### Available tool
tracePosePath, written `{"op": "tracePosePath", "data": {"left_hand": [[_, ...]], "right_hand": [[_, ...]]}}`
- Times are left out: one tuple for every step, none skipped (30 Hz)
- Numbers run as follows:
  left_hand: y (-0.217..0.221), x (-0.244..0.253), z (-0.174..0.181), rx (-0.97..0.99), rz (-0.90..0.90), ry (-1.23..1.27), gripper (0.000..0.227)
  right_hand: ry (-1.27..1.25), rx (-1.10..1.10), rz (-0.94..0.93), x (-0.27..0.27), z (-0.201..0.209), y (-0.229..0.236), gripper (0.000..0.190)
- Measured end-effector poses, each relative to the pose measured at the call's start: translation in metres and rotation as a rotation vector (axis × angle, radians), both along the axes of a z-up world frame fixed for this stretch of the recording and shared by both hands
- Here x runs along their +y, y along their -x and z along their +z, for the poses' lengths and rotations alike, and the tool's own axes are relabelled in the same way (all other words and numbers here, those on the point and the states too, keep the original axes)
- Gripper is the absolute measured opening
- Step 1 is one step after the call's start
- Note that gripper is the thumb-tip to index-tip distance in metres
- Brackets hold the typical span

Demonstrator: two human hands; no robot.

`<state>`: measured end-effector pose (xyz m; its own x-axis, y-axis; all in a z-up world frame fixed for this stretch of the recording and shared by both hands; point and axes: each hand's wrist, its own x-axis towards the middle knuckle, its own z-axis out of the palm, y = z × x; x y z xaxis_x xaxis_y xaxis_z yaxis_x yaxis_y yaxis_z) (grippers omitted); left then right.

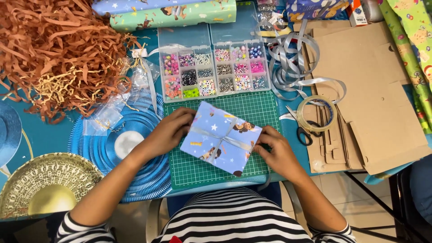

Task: The person is tying a decorative silver ribbon around a small blue gift box on a craft table.

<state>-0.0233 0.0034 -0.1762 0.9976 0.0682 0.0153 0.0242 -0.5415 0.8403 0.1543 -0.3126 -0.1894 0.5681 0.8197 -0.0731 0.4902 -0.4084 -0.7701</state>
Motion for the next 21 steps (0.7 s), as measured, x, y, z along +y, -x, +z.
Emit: {"op": "tracePosePath", "data": {"left_hand": [[0.006, -0.001, -0.007, -0.043, 0.030, 0.029, 0.011], [0.009, -0.001, -0.015, -0.037, 0.033, 0.033, 0.011], [0.013, 0.000, -0.024, -0.091, 0.065, 0.085, 0.013], [0.017, 0.000, -0.032, -0.145, 0.101, 0.138, 0.015], [0.017, 0.001, -0.031, -0.139, 0.108, 0.143, 0.015], [0.020, 0.000, -0.030, -0.199, 0.101, 0.228, 0.017], [0.022, 0.000, -0.029, -0.260, 0.096, 0.313, 0.019], [0.025, -0.002, -0.022, -0.254, 0.103, 0.319, 0.019], [0.027, -0.004, -0.015, -0.268, 0.090, 0.383, 0.019], [0.028, -0.004, -0.006, -0.287, 0.075, 0.442, 0.018], [0.031, -0.005, -0.004, -0.287, 0.081, 0.444, 0.018], [0.033, -0.007, -0.002, -0.283, 0.070, 0.487, 0.018], [0.036, -0.009, 0.001, -0.279, 0.058, 0.530, 0.018], [0.037, -0.014, 0.010, -0.280, 0.063, 0.530, 0.018], [0.038, -0.019, 0.020, -0.259, 0.062, 0.573, 0.017], [0.038, -0.023, 0.029, -0.238, 0.058, 0.615, 0.015], [0.040, -0.023, 0.026, -0.240, 0.061, 0.614, 0.015], [0.041, -0.023, 0.023, -0.218, 0.070, 0.669, 0.016], [0.041, -0.024, 0.020, -0.196, 0.078, 0.725, 0.021], [0.039, -0.021, 0.016, -0.196, 0.082, 0.726, 0.021], [0.037, -0.018, 0.012, -0.220, 0.079, 0.716, 0.021]], "right_hand": [[-0.130, 0.015, -0.019, -0.001, -0.004, -0.001, 0.012], [-0.126, 0.021, -0.017, -0.008, -0.012, -0.004, 0.012], [-0.227, 0.123, -0.035, -0.015, -0.020, -0.007, 0.010], [-0.325, 0.225, -0.052, -0.021, -0.027, -0.011, 0.007], [-0.319, 0.231, -0.048, -0.019, -0.007, -0.013, 0.007], [-0.366, 0.298, 0.013, -0.018, 0.013, -0.014, 0.010], [-0.414, 0.365, 0.073, -0.016, 0.033, -0.016, 0.012], [-0.406, 0.373, 0.075, -0.016, 0.038, -0.021, 0.012], [-0.413, 0.452, 0.133, -0.016, 0.043, -0.026, 0.012], [-0.422, 0.526, 0.192, -0.014, 0.049, -0.032, 0.013], [-0.418, 0.529, 0.196, -0.020, 0.044, -0.037, 0.013], [-0.424, 0.573, 0.173, -0.026, 0.038, -0.043, 0.016], [-0.430, 0.617, 0.149, -0.031, 0.033, -0.048, 0.021], [-0.427, 0.619, 0.154, -0.030, 0.028, -0.049, 0.021], [-0.496, 0.689, 0.111, -0.028, 0.022, -0.050, 0.024], [-0.567, 0.757, 0.068, -0.027, 0.017, -0.051, 0.027], [-0.566, 0.758, 0.071, -0.019, 0.018, -0.048, 0.027], [-0.626, 0.798, 0.035, -0.012, 0.018, -0.046, 0.030], [-0.686, 0.838, -0.002, -0.005, 0.019, -0.044, 0.034], [-0.683, 0.840, 0.000, -0.004, 0.016, -0.042, 0.034], [-0.707, 0.857, -0.003, -0.003, 0.013, -0.041, 0.035]]}}
